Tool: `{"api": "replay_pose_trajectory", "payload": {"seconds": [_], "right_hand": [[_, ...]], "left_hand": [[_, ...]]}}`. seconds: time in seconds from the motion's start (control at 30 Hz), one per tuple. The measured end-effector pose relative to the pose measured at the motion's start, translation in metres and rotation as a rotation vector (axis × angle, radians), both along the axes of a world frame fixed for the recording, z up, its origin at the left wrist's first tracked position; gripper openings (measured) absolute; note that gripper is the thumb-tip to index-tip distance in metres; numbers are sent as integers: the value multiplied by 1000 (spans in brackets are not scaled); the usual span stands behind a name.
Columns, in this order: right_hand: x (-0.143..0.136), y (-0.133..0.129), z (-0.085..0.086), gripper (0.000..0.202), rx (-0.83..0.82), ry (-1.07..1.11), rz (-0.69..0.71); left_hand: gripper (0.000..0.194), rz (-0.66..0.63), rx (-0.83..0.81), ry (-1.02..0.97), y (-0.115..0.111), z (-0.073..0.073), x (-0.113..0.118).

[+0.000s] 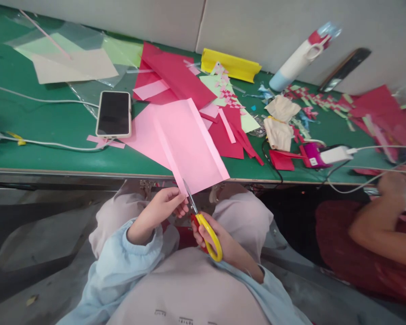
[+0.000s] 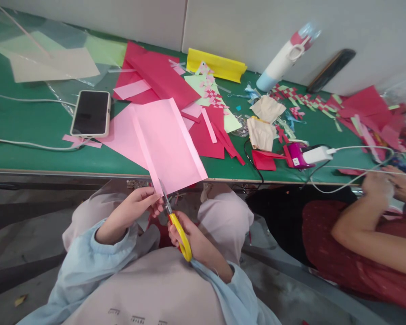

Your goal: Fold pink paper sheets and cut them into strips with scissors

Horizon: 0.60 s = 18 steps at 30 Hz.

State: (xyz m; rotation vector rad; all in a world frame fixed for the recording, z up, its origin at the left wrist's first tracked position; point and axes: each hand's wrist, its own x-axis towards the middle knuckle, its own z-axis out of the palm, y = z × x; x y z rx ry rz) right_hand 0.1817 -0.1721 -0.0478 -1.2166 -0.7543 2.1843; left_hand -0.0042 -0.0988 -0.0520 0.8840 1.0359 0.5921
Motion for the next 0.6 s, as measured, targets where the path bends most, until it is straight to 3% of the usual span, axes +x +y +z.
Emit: {"api": "replay_pose_trajectory", "payload": {"seconds": [0.23,0.43,0.6], "right_hand": [[-2,4,11,44,-31,-12,-13],[3,-3,2,47,-20,14,-9],[6,-8,-2,43,-23,27,5]], "left_hand": [[32,-15,-20,-6,0,1,0],[34,184,7,43,4,2,1],[30,183,34,48,4,3,1]]}}
